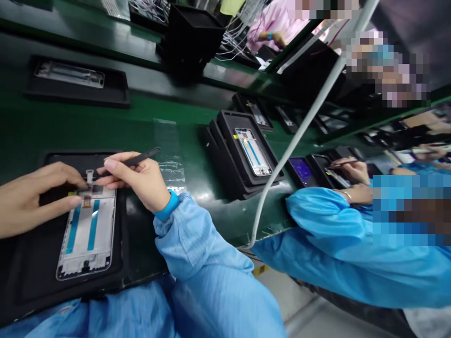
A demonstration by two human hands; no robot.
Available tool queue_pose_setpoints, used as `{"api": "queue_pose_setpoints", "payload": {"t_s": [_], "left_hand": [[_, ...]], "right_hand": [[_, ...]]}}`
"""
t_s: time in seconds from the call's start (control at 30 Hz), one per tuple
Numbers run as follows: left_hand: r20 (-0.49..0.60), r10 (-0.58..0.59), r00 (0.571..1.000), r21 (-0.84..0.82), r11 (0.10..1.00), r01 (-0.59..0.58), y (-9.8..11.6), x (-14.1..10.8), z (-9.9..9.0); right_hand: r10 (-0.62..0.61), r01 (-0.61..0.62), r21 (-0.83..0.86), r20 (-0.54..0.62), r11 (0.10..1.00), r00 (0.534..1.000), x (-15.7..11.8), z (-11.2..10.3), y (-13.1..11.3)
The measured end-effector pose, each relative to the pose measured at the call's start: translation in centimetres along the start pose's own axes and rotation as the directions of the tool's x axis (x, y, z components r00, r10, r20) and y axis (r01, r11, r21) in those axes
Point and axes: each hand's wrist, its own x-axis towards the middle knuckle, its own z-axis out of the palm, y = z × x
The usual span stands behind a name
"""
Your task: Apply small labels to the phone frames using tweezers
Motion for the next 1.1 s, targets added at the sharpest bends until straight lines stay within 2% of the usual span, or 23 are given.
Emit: {"api": "queue_pose_setpoints", "payload": {"t_s": [0.1,0.2,0.3,0.43,0.6,1.1], "left_hand": [[0.058,0.14,0.988,0.183,0.972,-0.149,-2.5,-1.4,0.2],[0.077,0.19,0.979,0.245,0.948,-0.203,-3.4,-2.7,1.2],[0.032,0.169,0.985,0.262,0.95,-0.172,-2.7,-3.8,1.9],[-0.024,0.142,0.99,0.275,0.953,-0.129,-1.6,-4.4,2.3],[-0.008,0.137,0.991,0.27,0.954,-0.13,-1.4,-4.5,2.3],[0.003,0.133,0.991,0.297,0.946,-0.128,-1.3,-4.5,2.2]], "right_hand": [[0.015,-0.014,0.021,-0.06,1.0,0.998,1.1,0.1,0.9],[0.056,-0.055,0.012,-0.06,0.998,0.997,1.6,0.3,1.9],[0.089,-0.091,-0.037,-0.051,0.995,0.995,1.7,0.4,2.6],[0.101,-0.116,-0.168,-0.099,0.979,0.99,1.5,0.7,3.1],[0.046,-0.083,-0.332,-0.118,0.94,0.992,1.1,1.5,3.5],[-0.05,-0.002,-0.53,-0.083,0.848,0.995,1.0,1.4,4.4]]}}
